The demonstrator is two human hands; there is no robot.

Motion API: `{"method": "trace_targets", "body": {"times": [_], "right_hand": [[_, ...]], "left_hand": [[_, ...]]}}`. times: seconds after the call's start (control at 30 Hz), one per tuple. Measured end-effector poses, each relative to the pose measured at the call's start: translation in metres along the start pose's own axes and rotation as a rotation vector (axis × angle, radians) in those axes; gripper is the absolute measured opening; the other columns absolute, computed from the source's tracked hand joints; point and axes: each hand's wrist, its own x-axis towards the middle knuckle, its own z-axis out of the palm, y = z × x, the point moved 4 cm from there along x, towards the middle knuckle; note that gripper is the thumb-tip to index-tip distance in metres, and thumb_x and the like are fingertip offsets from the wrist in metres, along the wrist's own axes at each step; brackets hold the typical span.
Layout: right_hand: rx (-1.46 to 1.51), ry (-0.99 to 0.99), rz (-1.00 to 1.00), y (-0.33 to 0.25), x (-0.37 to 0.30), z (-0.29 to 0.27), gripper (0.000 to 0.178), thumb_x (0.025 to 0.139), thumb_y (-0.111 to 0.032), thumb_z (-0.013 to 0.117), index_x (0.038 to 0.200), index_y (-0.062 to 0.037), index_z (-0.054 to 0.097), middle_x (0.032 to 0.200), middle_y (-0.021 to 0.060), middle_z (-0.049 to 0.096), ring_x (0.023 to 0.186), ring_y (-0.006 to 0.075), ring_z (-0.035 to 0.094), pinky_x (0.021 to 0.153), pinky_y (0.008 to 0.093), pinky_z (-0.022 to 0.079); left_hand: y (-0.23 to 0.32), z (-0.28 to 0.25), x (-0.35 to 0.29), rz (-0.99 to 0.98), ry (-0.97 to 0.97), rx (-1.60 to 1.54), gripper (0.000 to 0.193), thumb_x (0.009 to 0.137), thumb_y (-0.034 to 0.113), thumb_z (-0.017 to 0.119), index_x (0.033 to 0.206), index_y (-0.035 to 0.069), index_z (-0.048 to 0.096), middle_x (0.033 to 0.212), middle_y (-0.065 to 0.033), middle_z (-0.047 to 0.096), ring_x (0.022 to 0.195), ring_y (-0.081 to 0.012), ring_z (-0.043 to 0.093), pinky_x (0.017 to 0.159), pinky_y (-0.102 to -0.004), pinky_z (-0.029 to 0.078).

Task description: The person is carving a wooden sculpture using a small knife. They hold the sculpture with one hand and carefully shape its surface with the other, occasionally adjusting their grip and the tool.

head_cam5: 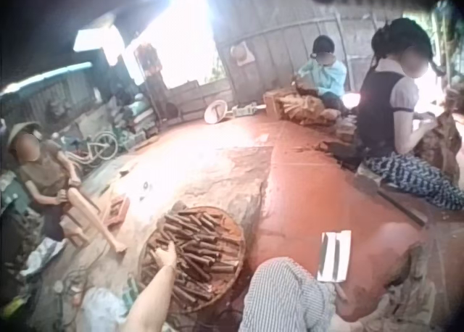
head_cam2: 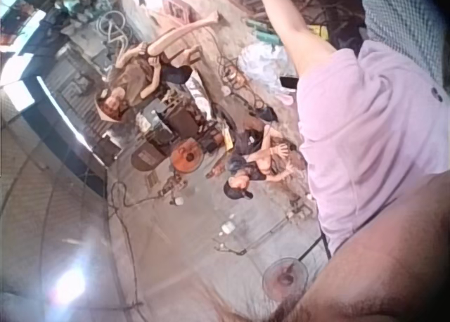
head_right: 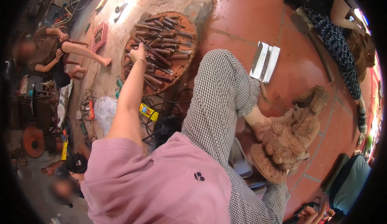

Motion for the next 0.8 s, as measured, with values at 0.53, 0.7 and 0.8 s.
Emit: {"method": "trace_targets", "body": {"times": [0.53, 0.7, 0.8], "right_hand": [[-0.537, -0.326, -0.612, -0.037, 0.049, 0.033, 0.034, 0.085, 0.008, 0.062, 0.120, 0.0029, 0.062, 0.116, 0.0157, 0.065, 0.094, 0.0234, 0.064, 0.083, 0.0301, 0.051], [-0.627, -0.468, -1.050, -0.028, 0.088, 0.081, 0.081, 0.063, -0.049, 0.078, 0.130, -0.0084, 0.056, 0.138, 0.0213, 0.052, 0.113, 0.0364, 0.059, 0.092, 0.0435, 0.051], [-0.349, -0.455, -0.635, -0.004, 0.095, 0.077, 0.070, 0.073, -0.052, 0.073, 0.129, -0.0124, 0.060, 0.138, 0.0193, 0.052, 0.105, 0.0339, 0.062, 0.088, 0.0441, 0.052]], "left_hand": [[0.249, -0.019, -0.449, -1.337, -1.962, -1.507, 0.037, 0.104, 0.018, 0.039, 0.125, -0.011, 0.048, 0.111, -0.0160, 0.055, 0.093, -0.0183, 0.059, 0.082, -0.0281, 0.055], [0.229, -0.080, -0.581, -1.493, -2.118, -1.110, 0.042, 0.107, 0.028, 0.030, 0.133, -0.002, 0.045, 0.126, -0.0182, 0.053, 0.117, -0.0251, 0.056, 0.102, -0.0347, 0.049], [0.227, -0.094, -0.630, -1.551, -2.191, -0.992, 0.041, 0.108, 0.030, 0.030, 0.130, 0.001, 0.047, 0.124, -0.0153, 0.055, 0.117, -0.0231, 0.055, 0.102, -0.0358, 0.048]]}}
